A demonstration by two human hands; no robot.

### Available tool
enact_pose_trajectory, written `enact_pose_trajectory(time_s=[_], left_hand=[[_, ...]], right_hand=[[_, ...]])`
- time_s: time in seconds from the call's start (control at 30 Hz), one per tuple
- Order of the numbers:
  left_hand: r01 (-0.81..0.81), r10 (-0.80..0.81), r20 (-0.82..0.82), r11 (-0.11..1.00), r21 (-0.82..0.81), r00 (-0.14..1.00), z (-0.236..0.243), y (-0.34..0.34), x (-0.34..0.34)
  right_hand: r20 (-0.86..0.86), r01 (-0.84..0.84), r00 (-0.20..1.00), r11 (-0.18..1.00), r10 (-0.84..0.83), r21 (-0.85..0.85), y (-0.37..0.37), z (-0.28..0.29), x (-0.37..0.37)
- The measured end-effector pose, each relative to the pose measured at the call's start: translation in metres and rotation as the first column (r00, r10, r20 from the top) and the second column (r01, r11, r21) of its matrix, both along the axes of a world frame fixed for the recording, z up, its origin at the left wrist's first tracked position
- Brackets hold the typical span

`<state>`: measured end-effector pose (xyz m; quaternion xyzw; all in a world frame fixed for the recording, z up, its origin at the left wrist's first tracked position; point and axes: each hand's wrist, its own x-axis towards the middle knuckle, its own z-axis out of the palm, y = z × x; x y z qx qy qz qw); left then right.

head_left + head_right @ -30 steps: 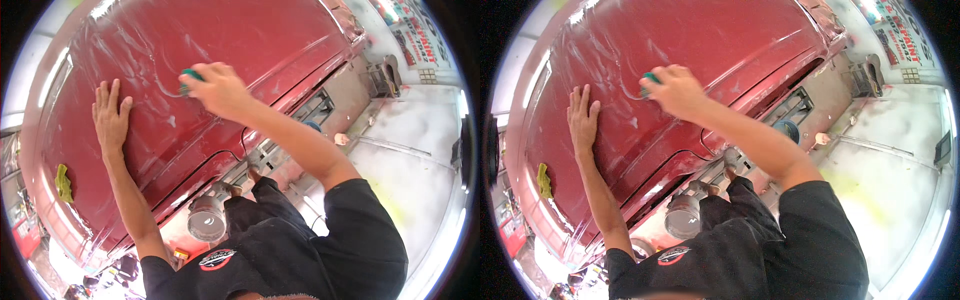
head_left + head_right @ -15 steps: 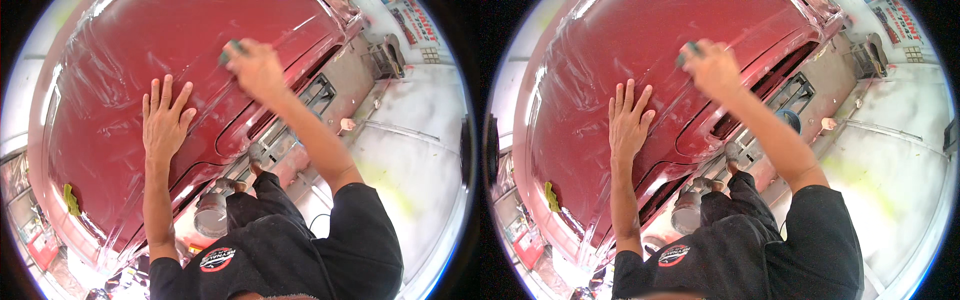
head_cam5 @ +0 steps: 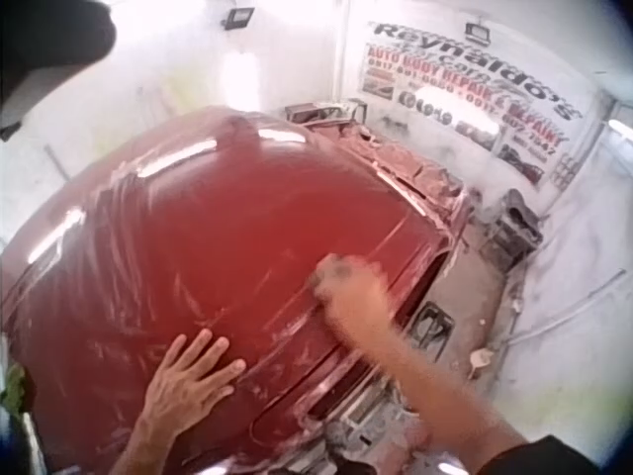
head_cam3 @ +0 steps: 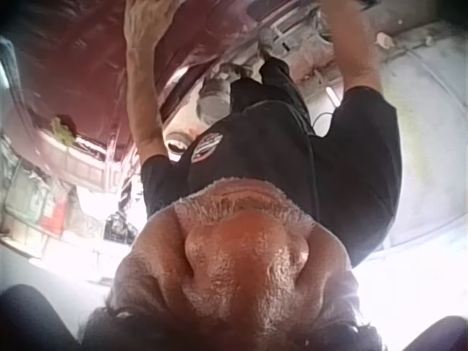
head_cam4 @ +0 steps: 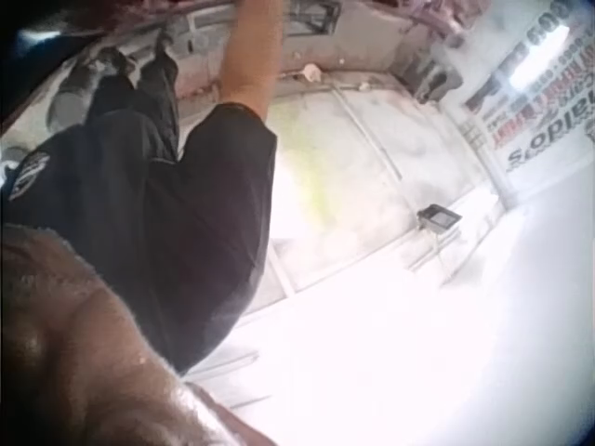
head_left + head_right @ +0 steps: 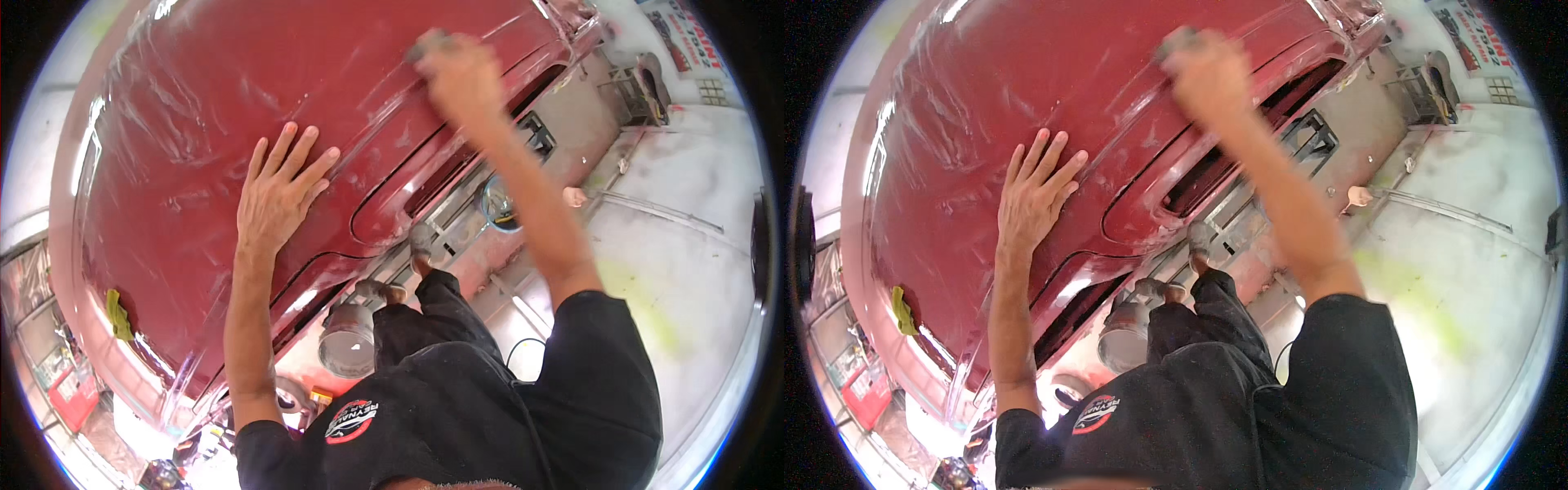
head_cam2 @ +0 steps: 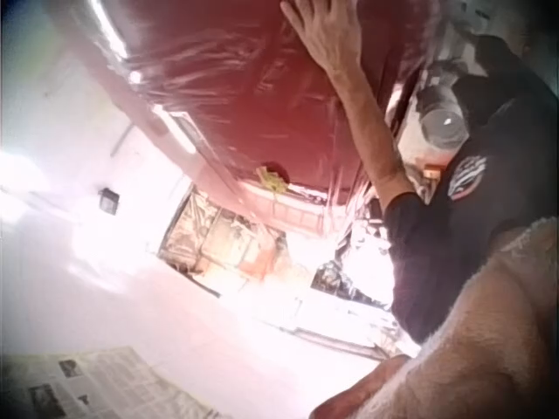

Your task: Wet-sanding the surface of a red vehicle body panel in a paint booth.

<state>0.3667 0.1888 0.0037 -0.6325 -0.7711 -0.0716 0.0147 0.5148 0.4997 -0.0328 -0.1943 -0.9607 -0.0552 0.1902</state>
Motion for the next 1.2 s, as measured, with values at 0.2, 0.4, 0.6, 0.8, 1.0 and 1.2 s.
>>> enact_pose_trajectory(time_s=[0.2, 0.4, 0.6, 0.8, 1.0, 1.2], left_hand=[[0.048, -0.047, -0.026, 0.998, 0.041, 0.999, 0.001, 0.013, 0.006], [0.059, -0.059, 0.004, 0.992, 0.109, 0.998, -0.011, -0.008, -0.001], [0.026, -0.036, 0.068, 0.990, 0.140, 0.997, -0.002, -0.042, 0.009], [-0.101, 0.103, -0.017, 0.988, 0.114, 0.994, 0.001, -0.114, 0.015], [-0.147, 0.143, 0.033, 0.971, 0.188, 0.989, -0.009, -0.119, 0.022], [-0.135, 0.137, -0.001, 0.980, 0.147, 0.991, -0.015, -0.130, 0.023]], right_hand=[[-0.057, 0.307, 0.951, 0.951, -0.305, 0.030, 0.093, -0.007, 0.019], [-0.281, -0.244, 0.940, 0.958, 0.195, -0.150, -0.150, 0.005, -0.037], [-0.170, -0.168, 0.976, 0.968, 0.136, -0.188, -0.051, 0.031, -0.085], [-0.220, -0.470, 0.879, 0.848, 0.423, -0.245, -0.058, 0.007, -0.024], [-0.195, -0.773, 0.618, 0.543, 0.762, -0.330, -0.100, 0.018, -0.050], [-0.058, -0.813, 0.537, 0.497, 0.842, -0.304, -0.045, 0.031, -0.042]])
